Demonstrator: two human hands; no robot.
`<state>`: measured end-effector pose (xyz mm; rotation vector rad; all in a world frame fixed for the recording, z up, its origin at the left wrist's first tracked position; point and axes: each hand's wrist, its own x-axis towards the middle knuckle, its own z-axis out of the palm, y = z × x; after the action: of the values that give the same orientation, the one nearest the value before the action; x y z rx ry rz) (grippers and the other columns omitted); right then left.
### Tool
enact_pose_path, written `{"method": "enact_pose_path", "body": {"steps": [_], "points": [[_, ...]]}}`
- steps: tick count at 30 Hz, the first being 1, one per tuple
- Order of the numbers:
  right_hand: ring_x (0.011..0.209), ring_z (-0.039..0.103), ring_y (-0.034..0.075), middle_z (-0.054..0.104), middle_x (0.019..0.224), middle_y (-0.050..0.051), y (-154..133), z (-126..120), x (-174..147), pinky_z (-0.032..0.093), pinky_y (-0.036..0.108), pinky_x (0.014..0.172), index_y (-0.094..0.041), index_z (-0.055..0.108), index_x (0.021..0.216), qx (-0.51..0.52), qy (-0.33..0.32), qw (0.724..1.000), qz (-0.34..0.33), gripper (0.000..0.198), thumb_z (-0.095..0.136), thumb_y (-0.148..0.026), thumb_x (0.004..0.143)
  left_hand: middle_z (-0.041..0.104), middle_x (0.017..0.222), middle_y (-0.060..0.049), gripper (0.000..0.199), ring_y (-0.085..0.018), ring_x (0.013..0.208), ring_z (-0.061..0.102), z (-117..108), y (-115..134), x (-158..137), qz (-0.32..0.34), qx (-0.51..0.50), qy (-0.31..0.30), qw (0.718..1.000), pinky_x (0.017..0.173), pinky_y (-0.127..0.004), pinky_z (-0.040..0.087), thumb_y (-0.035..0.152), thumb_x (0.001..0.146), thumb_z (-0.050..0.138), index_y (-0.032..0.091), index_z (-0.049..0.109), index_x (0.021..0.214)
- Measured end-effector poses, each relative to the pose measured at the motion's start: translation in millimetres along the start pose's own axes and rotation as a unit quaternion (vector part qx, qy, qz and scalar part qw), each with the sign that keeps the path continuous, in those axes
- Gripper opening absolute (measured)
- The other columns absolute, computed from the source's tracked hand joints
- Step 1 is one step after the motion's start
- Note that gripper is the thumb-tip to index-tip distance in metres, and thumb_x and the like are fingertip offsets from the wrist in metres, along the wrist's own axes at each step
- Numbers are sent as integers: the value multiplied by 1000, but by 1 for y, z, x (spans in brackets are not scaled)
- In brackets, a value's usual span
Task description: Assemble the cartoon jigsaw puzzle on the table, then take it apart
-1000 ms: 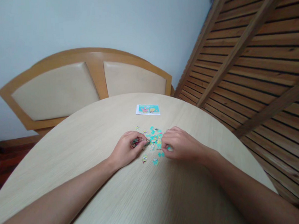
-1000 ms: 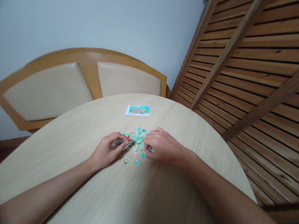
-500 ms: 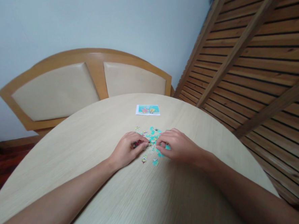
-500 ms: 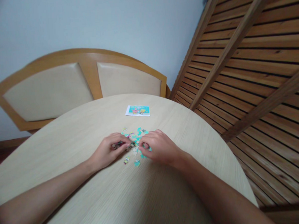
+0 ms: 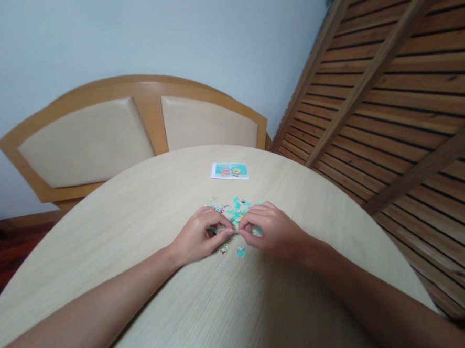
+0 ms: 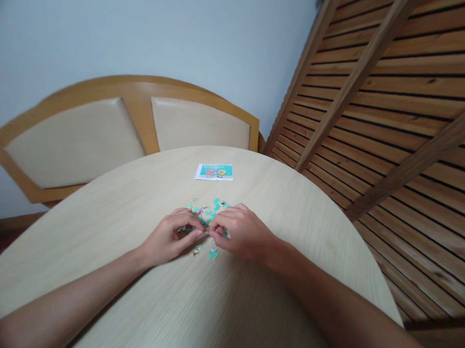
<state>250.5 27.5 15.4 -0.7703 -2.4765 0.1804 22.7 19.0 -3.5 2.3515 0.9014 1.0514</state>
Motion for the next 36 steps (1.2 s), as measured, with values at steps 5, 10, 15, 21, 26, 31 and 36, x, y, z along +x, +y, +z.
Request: {"method": "enact_pose_path", "body": {"steps": [5, 10, 15, 21, 26, 31, 36], "points": [[68, 58, 15, 66, 66, -4, -3, 2, -1, 33, 30, 76, -19, 63, 72, -10, -39, 999, -23, 11, 66, -13, 80, 72, 89, -5, 15, -19, 86, 65, -2, -4, 0, -41, 51, 43, 997, 84, -35, 46, 25, 96, 53, 19, 66, 90], [65, 56, 13, 63, 63, -5, -6, 3, -1, 33, 30, 76, -19, 62, 68, 5, -87, 996, -29, 12, 66, -10, 75, 71, 101, -5, 12, -23, 97, 63, -4, -7, 0, -39, 120, 19, 992, 89, -40, 46, 20, 89, 58, 21, 66, 97], [65, 57, 14, 63, 62, -5, -6, 2, -2, 35, 30, 74, -21, 65, 70, 23, -118, 992, -33, 12, 67, -11, 76, 67, 106, -8, 18, -27, 102, 61, -4, -6, -2, -32, 182, -25, 983, 92, -45, 46, 23, 84, 63, 21, 65, 101], [89, 64, 20, 73, 89, 3, 0, 4, -2, 41, 34, 84, -20, 73, 95, -10, -61, 998, 31, 8, 68, -25, 90, 65, 103, -9, 18, -29, 101, 60, -3, -5, -2, -48, 205, -40, 977, 93, -46, 46, 27, 82, 65, 20, 64, 99], [103, 61, 23, 69, 106, 7, 2, 8, -3, 44, 38, 91, -21, 73, 111, -12, -79, 995, 59, 23, 70, -31, 91, 64, 99, -8, 15, -28, 97, 60, -4, -4, -1, -60, 205, -41, 976, 92, -46, 47, 28, 82, 65, 19, 63, 95], [100, 61, 22, 70, 104, 6, 3, 8, -3, 44, 37, 90, -21, 75, 104, 5, -64, 996, 54, 16, 73, -28, 89, 64, 98, -9, 12, -28, 97, 59, -4, -5, -1, -62, 206, -46, 976, 91, -45, 46, 29, 83, 65, 19, 63, 91], [95, 64, 20, 73, 94, 3, 2, 6, -1, 41, 34, 86, -20, 72, 90, 20, -41, 998, 36, 4, 71, -24, 90, 63, 97, -8, 11, -27, 94, 59, -5, -5, -1, -53, 199, -45, 978, 88, -44, 47, 27, 83, 65, 20, 62, 90]]}}
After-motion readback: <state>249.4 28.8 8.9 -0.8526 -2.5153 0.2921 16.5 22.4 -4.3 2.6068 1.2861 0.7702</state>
